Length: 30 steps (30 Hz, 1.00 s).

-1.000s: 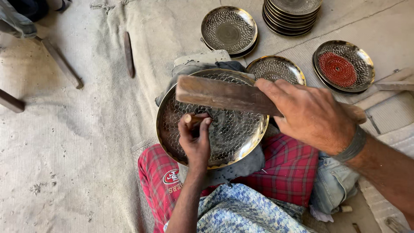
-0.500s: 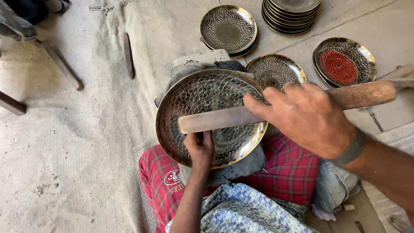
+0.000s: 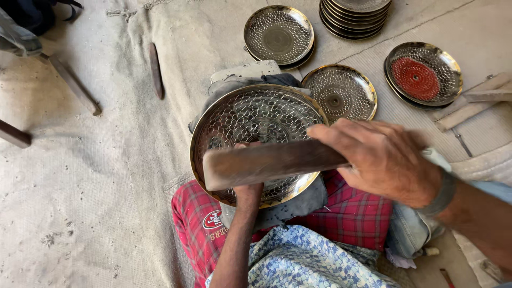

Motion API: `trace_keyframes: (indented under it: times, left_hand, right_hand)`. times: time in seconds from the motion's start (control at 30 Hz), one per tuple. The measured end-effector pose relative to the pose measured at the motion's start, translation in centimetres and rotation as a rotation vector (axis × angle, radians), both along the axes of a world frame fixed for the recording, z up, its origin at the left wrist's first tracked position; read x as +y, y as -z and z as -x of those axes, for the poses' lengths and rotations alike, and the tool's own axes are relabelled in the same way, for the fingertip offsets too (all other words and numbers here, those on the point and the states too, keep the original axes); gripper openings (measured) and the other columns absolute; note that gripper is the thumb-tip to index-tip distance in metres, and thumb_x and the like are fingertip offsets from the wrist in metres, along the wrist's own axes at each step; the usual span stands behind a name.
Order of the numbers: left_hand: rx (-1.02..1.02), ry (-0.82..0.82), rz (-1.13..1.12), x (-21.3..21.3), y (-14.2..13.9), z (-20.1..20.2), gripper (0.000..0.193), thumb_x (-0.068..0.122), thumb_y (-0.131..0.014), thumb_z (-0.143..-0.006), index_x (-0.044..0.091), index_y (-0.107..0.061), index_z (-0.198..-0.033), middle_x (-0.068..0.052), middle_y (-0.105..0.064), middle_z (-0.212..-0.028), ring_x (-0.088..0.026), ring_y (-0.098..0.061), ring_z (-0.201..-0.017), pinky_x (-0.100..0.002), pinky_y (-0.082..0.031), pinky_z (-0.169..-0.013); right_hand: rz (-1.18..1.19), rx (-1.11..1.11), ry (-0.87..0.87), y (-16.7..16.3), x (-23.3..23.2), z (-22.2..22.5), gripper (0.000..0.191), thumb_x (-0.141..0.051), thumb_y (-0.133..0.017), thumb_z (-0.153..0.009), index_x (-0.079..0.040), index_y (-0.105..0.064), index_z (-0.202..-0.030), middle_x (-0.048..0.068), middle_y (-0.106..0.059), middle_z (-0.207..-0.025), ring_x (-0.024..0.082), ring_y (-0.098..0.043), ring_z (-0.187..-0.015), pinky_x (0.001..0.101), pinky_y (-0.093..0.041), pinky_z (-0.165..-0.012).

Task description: The person sits on the floor and uses a wooden mallet and a small cylindrical punch to hammer a decorative pattern into a brass plate. They repeatedly strike the punch to create a textured surface, then set the finished plate aside with other completed plates.

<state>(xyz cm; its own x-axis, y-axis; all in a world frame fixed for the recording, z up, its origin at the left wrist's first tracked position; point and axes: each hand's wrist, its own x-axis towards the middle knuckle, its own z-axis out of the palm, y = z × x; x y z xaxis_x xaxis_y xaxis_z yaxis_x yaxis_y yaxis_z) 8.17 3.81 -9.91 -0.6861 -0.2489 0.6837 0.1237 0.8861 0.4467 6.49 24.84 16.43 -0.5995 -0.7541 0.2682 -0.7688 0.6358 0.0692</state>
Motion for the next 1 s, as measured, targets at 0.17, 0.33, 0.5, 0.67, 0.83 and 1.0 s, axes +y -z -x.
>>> trace_keyframes:
  times: [0.17, 0.33, 0.5, 0.67, 0.83, 1.0]
  left_hand:
    - [0.117, 0.312, -0.826, -0.8, -0.3, -0.8, 0.037, -0.001, -0.067, -0.094, 0.001, -0.055, -0.129, -0.014, -0.072, -0.111, -0.018, -0.073, -0.099, -0.032, -0.065, -0.084]
    - [0.069, 0.368, -0.93, -2.1, -2.8, -1.0, 0.037, 0.001, -0.069, -0.102, 0.004, -0.05, -0.134, -0.014, -0.074, -0.115, -0.019, -0.073, -0.107, -0.034, -0.065, -0.095]
    - [0.014, 0.471, -0.888, 0.4, -3.6, -0.5, 0.039, -0.003, -0.07, -0.098, 0.001, -0.054, -0.132, -0.016, -0.074, -0.115, -0.019, -0.073, -0.106, -0.032, -0.063, -0.095]
    - [0.018, 0.384, -0.926, 1.2, -2.2, -0.8, 0.038, -0.004, -0.072, -0.098, 0.0, -0.054, -0.132, -0.014, -0.075, -0.109, -0.015, -0.072, -0.1, -0.028, -0.062, -0.091]
    - [0.018, 0.367, -0.897, 0.6, 0.1, -0.9, 0.04, -0.002, -0.068, -0.098, -0.001, -0.05, -0.134, -0.014, -0.075, -0.112, -0.016, -0.073, -0.104, -0.028, -0.062, -0.091]
    - [-0.111, 0.231, -0.741, 0.5, 2.0, -0.7, 0.018, 0.001, -0.076, -0.096, 0.004, -0.061, -0.107, -0.01, -0.079, -0.088, -0.014, -0.076, -0.075, -0.026, -0.061, -0.069]
  right_hand:
    - [0.005, -0.092, 0.11, 2.7, 2.7, -1.2, 0.068, -0.003, -0.077, -0.072, -0.014, -0.057, -0.136, 0.012, -0.072, -0.094, 0.027, -0.073, -0.069, 0.041, -0.063, -0.063]
    - [0.338, -0.285, 0.293, 6.2, 5.8, -0.5, 0.076, -0.009, -0.08, -0.076, -0.011, -0.047, -0.145, 0.015, -0.072, -0.107, 0.026, -0.075, -0.084, 0.0373, -0.064, -0.073]
    - [0.169, -0.336, 0.359, 8.2, 6.1, -0.1, 0.081, -0.007, -0.083, -0.071, -0.015, -0.049, -0.144, 0.015, -0.074, -0.112, 0.027, -0.076, -0.082, 0.0397, -0.064, -0.068]
    - [0.151, -0.135, 0.218, 6.9, 5.3, 0.7, 0.086, -0.007, -0.084, -0.066, -0.014, -0.05, -0.145, 0.016, -0.073, -0.113, 0.031, -0.075, -0.094, 0.0442, -0.063, -0.078]
    - [0.385, -0.251, -0.009, 4.8, 3.2, 2.3, 0.073, -0.008, -0.081, -0.076, -0.013, -0.048, -0.141, 0.011, -0.072, -0.108, 0.027, -0.074, -0.089, 0.0384, -0.064, -0.076]
    - [-0.234, 0.004, 0.068, 1.1, 0.7, 2.3, 0.056, -0.013, -0.079, -0.092, -0.019, -0.054, -0.141, 0.004, -0.067, -0.088, 0.02, -0.071, -0.072, 0.0367, -0.061, -0.063]
